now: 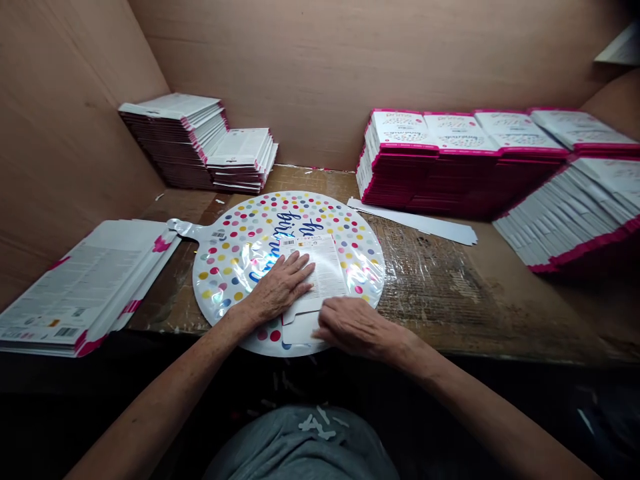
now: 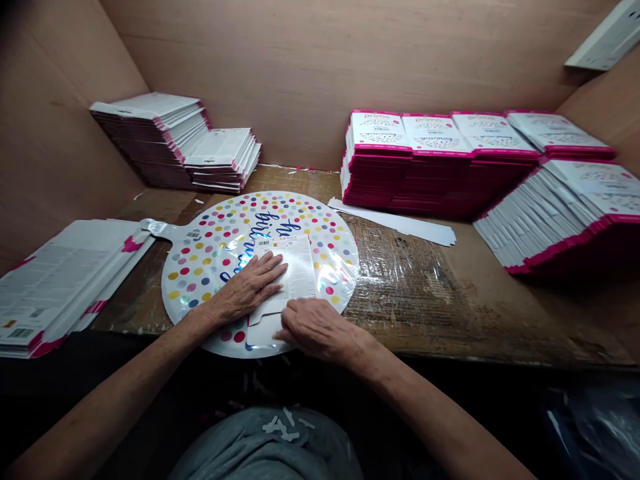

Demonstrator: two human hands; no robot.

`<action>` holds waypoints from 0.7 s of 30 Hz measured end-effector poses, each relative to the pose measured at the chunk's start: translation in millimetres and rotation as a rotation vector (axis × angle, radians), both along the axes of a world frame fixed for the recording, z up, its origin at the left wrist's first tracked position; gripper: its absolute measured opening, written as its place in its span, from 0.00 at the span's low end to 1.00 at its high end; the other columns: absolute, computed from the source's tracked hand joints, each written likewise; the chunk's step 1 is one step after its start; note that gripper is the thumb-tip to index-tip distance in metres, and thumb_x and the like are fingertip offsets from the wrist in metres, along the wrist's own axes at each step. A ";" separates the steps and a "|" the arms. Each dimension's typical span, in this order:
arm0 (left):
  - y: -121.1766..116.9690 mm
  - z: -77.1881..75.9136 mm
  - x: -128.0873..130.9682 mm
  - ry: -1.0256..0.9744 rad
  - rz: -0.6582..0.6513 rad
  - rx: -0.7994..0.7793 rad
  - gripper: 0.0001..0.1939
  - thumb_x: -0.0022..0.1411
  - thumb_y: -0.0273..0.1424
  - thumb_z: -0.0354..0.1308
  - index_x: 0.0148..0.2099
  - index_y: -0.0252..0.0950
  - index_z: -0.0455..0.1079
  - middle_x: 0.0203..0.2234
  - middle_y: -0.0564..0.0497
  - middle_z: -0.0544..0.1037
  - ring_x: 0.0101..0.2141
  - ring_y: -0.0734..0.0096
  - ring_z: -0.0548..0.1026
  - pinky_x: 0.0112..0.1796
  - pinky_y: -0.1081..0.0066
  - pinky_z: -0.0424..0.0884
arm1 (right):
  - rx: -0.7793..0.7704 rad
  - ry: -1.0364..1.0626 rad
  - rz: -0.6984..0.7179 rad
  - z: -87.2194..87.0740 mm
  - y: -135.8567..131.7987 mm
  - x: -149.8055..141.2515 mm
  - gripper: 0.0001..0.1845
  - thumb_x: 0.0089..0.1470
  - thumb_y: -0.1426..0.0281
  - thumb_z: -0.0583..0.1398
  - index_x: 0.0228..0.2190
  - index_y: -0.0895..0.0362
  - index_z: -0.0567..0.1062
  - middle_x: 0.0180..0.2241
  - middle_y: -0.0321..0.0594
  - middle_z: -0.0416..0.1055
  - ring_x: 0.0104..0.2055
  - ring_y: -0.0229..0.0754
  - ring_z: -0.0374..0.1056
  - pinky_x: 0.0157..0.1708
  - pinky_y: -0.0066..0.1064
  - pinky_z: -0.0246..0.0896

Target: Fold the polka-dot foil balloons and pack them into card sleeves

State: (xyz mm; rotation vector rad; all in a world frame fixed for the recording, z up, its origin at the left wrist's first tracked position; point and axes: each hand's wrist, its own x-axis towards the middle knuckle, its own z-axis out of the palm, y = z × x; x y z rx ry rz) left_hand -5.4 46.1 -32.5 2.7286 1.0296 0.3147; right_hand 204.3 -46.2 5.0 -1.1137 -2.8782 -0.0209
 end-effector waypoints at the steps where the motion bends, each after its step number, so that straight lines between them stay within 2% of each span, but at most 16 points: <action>1: -0.6 -0.5 1.0 -0.001 -0.020 0.005 0.25 0.72 0.39 0.43 0.65 0.34 0.60 0.66 0.39 0.60 0.66 0.47 0.54 0.62 0.45 0.53 | -0.004 0.065 0.007 0.0 -11.4 10.7 0.20 0.64 0.56 0.56 0.28 0.57 0.71 0.26 0.38 0.70 0.26 0.39 0.63 0.26 0.32 0.54; 3: -2.6 -0.6 5.6 -0.003 -0.079 0.009 0.25 0.71 0.39 0.45 0.65 0.34 0.60 0.65 0.38 0.60 0.66 0.47 0.54 0.62 0.45 0.53 | 0.079 0.231 -0.028 -4.9 -34.2 29.2 0.24 0.63 0.52 0.55 0.24 0.57 0.70 0.24 0.37 0.70 0.25 0.39 0.64 0.27 0.32 0.57; 4: -4.2 -0.1 9.0 -0.008 -0.108 0.010 0.25 0.71 0.40 0.46 0.65 0.34 0.61 0.65 0.38 0.61 0.66 0.48 0.54 0.62 0.45 0.53 | 0.149 0.305 -0.062 -9.3 -43.7 35.2 0.25 0.62 0.51 0.55 0.25 0.57 0.72 0.26 0.40 0.72 0.29 0.41 0.68 0.30 0.33 0.61; 5: -6.3 1.0 12.7 -0.018 -0.127 0.012 0.25 0.71 0.40 0.47 0.64 0.34 0.61 0.65 0.38 0.61 0.66 0.47 0.55 0.62 0.45 0.54 | 0.217 0.358 -0.098 -14.5 -51.1 38.5 0.24 0.62 0.51 0.55 0.29 0.58 0.74 0.32 0.46 0.75 0.35 0.44 0.70 0.36 0.35 0.64; 7: -13.6 4.6 18.6 -0.075 -0.101 0.036 0.25 0.69 0.40 0.50 0.63 0.32 0.63 0.64 0.35 0.62 0.65 0.47 0.57 0.61 0.45 0.56 | 0.311 0.392 -0.128 -25.0 -58.9 38.1 0.22 0.63 0.54 0.55 0.42 0.61 0.76 0.46 0.55 0.74 0.49 0.51 0.69 0.48 0.42 0.65; 9: -26.3 9.2 19.6 -0.184 -0.028 0.073 0.21 0.69 0.37 0.51 0.59 0.32 0.68 0.62 0.34 0.65 0.64 0.49 0.59 0.61 0.48 0.59 | 0.338 0.365 -0.106 -33.6 -59.0 33.0 0.18 0.65 0.63 0.55 0.49 0.62 0.74 0.52 0.56 0.72 0.55 0.51 0.66 0.53 0.44 0.63; 11: -44.0 13.2 13.9 -0.298 -0.012 0.085 0.15 0.69 0.34 0.51 0.51 0.34 0.73 0.59 0.37 0.70 0.63 0.54 0.62 0.59 0.54 0.64 | 0.352 0.338 -0.092 -39.0 -56.1 28.9 0.14 0.66 0.71 0.54 0.49 0.61 0.75 0.51 0.53 0.73 0.55 0.49 0.66 0.54 0.42 0.63; 13: -63.5 14.3 3.4 -0.339 -0.079 0.049 0.13 0.66 0.38 0.55 0.45 0.37 0.76 0.56 0.40 0.73 0.62 0.55 0.64 0.58 0.55 0.66 | 0.360 0.327 -0.098 -42.0 -53.7 28.1 0.14 0.65 0.72 0.54 0.48 0.60 0.75 0.51 0.52 0.74 0.56 0.49 0.67 0.53 0.42 0.64; 15: -80.2 12.2 -7.7 -0.314 -0.137 0.004 0.18 0.59 0.45 0.62 0.45 0.38 0.77 0.56 0.39 0.73 0.62 0.50 0.64 0.57 0.52 0.67 | 0.366 0.343 -0.088 -43.3 -52.6 29.6 0.14 0.65 0.69 0.55 0.48 0.61 0.75 0.51 0.52 0.74 0.55 0.49 0.67 0.52 0.42 0.64; 17: -90.8 8.4 -15.0 -0.293 -0.146 -0.017 0.25 0.54 0.48 0.65 0.48 0.38 0.76 0.59 0.37 0.70 0.62 0.46 0.62 0.57 0.49 0.67 | 0.360 0.387 -0.079 -43.0 -51.4 30.7 0.15 0.65 0.66 0.56 0.47 0.61 0.76 0.50 0.52 0.75 0.54 0.50 0.67 0.51 0.42 0.65; 19: -95.1 6.0 -15.9 -0.318 -0.116 -0.021 0.20 0.60 0.43 0.62 0.49 0.37 0.76 0.59 0.37 0.70 0.62 0.48 0.62 0.57 0.50 0.67 | 0.319 0.465 -0.113 -40.6 -48.4 29.0 0.14 0.65 0.65 0.56 0.44 0.59 0.77 0.47 0.50 0.76 0.51 0.49 0.69 0.50 0.41 0.65; 21: -94.4 7.1 -10.1 -0.359 -0.034 -0.036 0.12 0.67 0.37 0.55 0.44 0.37 0.78 0.54 0.41 0.75 0.60 0.53 0.66 0.56 0.54 0.68 | 0.207 0.573 -0.214 -36.4 -42.4 24.3 0.11 0.65 0.67 0.56 0.38 0.57 0.78 0.41 0.46 0.77 0.45 0.45 0.71 0.46 0.38 0.66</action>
